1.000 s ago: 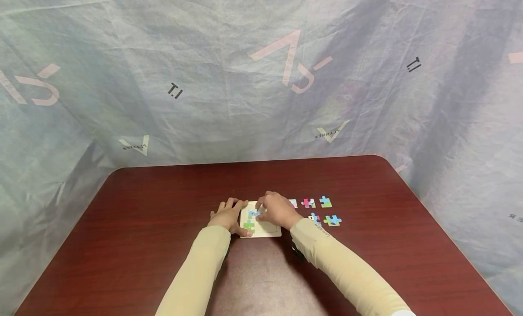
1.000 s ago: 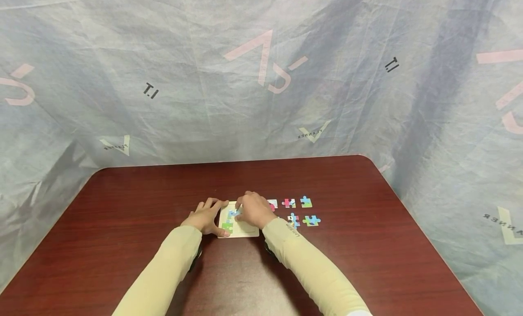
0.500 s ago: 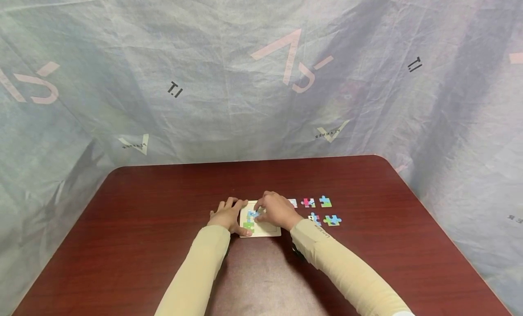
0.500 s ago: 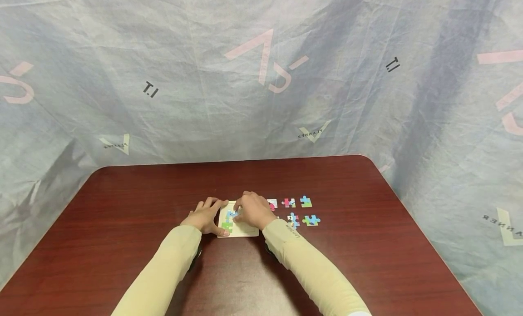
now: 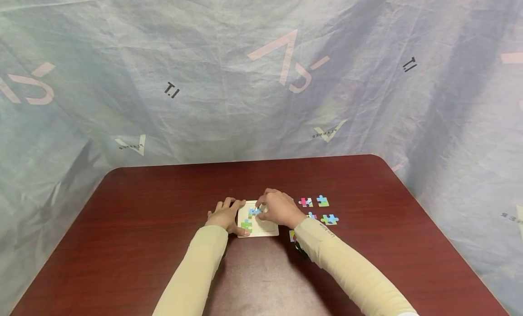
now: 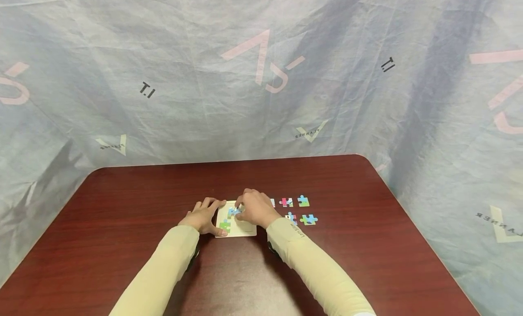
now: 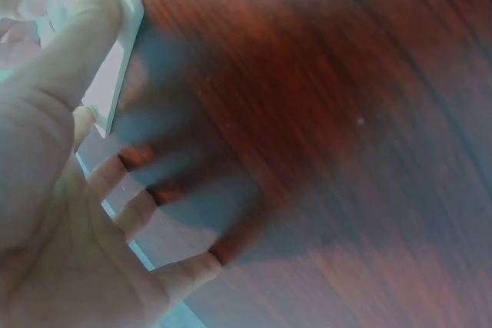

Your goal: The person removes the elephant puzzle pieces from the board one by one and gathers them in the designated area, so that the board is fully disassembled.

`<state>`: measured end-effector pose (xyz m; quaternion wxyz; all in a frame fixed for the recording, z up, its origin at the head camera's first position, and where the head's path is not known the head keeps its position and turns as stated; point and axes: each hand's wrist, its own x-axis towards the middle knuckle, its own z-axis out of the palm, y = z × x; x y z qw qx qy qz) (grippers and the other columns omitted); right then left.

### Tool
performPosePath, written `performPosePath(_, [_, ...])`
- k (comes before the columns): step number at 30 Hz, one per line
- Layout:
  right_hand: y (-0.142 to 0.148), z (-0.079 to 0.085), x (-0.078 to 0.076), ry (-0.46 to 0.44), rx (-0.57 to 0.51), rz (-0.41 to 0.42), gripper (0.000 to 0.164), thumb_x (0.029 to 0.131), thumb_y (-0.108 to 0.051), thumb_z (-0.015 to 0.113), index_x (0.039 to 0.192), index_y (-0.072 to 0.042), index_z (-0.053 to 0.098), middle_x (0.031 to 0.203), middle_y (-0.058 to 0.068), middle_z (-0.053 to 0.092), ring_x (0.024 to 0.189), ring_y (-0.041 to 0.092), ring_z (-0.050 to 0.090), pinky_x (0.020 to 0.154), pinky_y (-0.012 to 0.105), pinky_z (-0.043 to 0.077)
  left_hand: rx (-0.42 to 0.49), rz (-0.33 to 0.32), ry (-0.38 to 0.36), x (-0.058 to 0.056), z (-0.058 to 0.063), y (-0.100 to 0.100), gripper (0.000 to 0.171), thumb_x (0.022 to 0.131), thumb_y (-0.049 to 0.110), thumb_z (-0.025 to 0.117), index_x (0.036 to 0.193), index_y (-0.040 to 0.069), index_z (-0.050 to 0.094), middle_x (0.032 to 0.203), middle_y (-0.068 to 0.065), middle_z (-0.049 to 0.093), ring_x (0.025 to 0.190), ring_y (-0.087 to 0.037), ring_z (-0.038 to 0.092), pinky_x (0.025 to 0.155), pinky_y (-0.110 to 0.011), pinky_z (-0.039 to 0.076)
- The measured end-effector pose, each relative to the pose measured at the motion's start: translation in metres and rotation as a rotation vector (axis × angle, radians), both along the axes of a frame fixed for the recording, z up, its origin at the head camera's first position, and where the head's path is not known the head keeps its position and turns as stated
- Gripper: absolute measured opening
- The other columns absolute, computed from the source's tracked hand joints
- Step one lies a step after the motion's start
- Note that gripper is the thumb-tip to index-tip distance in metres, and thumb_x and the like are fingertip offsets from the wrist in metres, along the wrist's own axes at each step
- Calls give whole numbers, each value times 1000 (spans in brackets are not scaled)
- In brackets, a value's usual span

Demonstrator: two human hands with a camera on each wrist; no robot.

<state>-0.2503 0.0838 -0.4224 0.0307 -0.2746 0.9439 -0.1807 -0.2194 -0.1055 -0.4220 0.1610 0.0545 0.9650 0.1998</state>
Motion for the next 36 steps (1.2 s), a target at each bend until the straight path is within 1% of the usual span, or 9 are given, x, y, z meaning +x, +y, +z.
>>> performPosePath(4, [4, 3, 2, -6, -23, 5, 23, 84, -27, 85, 104, -17, 80, 103, 2, 65, 84, 18, 61, 73, 38, 52, -4, -4, -7, 2, 4, 1, 92, 79, 33, 89, 156, 17, 41, 155, -14, 36, 143, -39, 32, 111, -70, 26])
performPosePath(15, [18, 12, 9, -1, -44, 21, 23, 87, -27, 83, 107, -17, 79, 105, 0, 65, 87, 17, 62, 75, 36, 52, 19, -15, 12, 4, 5, 0, 93, 79, 32, 89, 156, 15, 40, 153, -15, 37, 142, -41, 33, 111, -72, 25])
performPosePath(21, [27, 18, 11, -4, -59, 45, 23, 89, -26, 81, 110, -17, 79, 103, 0, 64, 73, 10, 55, 67, 30, 49, 24, -14, 1, 6, 10, -1, 93, 81, 31, 88, 158, 15, 37, 155, -16, 35, 143, -41, 31, 112, -72, 23])
performPosePath(23, [30, 20, 12, -10, -67, 48, 24, 89, -25, 81, 111, -15, 78, 103, 0, 63, 71, 8, 53, 66, 29, 47, 28, -16, -1, 6, 10, -1, 93, 81, 31, 88, 158, 14, 37, 155, -16, 34, 144, -41, 30, 112, -72, 23])
performPosePath(28, [39, 22, 17, -8, -76, 52, 24, 89, -23, 81, 111, -14, 78, 104, 3, 64, 75, 11, 53, 67, 31, 46, 37, -22, 1, 7, 11, -1, 93, 81, 29, 88, 158, 14, 37, 155, -16, 34, 144, -42, 30, 112, -72, 23])
performPosePath(31, [45, 21, 19, -10, -81, 46, 25, 89, -23, 81, 111, -15, 78, 104, 3, 64, 81, 15, 58, 68, 32, 48, 41, -26, -5, 8, 11, 0, 93, 81, 29, 88, 158, 14, 37, 155, -16, 34, 144, -42, 30, 112, -72, 23])
performPosePath(34, [52, 20, 21, -8, -91, 36, 25, 88, -23, 82, 111, -16, 78, 103, 1, 64, 88, 19, 63, 71, 32, 50, 44, -29, -10, 8, 11, 0, 93, 82, 29, 87, 158, 14, 36, 156, -17, 34, 144, -42, 29, 112, -72, 22])
performPosePath(36, [56, 19, 22, 3, -99, 38, 25, 88, -22, 82, 111, -15, 78, 102, 1, 64, 89, 21, 65, 72, 33, 50, 47, -29, -12, 8, 10, -1, 93, 82, 28, 87, 158, 14, 36, 156, -17, 33, 144, -42, 29, 112, -72, 22])
